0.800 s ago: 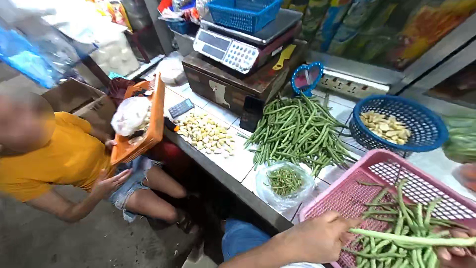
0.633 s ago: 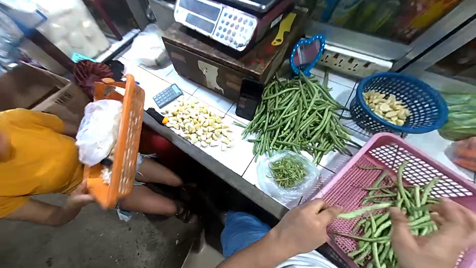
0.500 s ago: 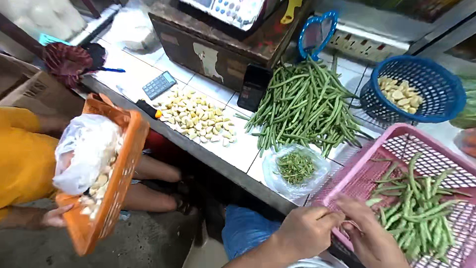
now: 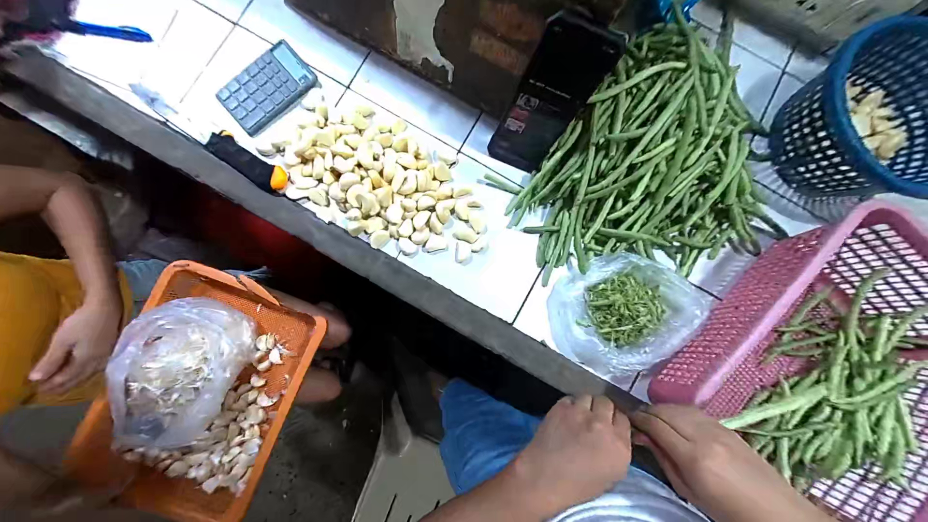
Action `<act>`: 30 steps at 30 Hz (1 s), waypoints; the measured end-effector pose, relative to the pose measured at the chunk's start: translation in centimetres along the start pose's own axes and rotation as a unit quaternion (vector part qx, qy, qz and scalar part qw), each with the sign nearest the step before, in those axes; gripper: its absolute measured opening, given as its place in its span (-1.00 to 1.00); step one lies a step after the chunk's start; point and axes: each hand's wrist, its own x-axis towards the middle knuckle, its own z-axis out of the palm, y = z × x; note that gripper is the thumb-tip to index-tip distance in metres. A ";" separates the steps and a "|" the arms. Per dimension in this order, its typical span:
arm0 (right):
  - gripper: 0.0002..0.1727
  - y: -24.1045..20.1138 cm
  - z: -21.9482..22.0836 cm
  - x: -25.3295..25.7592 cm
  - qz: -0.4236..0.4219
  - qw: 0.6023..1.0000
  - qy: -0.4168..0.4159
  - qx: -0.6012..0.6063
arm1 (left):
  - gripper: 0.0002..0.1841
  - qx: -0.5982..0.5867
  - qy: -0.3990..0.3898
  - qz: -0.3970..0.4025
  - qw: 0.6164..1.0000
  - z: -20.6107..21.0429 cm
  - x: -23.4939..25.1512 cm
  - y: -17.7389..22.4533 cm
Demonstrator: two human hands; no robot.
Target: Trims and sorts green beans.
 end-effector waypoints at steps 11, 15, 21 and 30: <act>-0.76 -0.1 -1.4 0.3 -0.017 0.962 0.155 0.226 | -0.84 -0.222 0.332 0.078 0.913 1.2 -0.2 0.4; -0.79 -0.8 -1.0 0.7 0.002 0.933 0.210 0.290 | -0.84 -0.224 0.395 0.095 0.886 1.5 0.6 1.0; -0.80 -1.0 -1.1 0.9 0.004 0.917 0.220 0.332 | -0.84 -0.198 0.434 0.113 0.872 2.2 1.0 1.0; -0.78 -1.5 -1.8 1.5 0.035 0.854 0.295 0.426 | -0.81 -0.203 0.441 0.125 0.865 0.9 3.1 3.0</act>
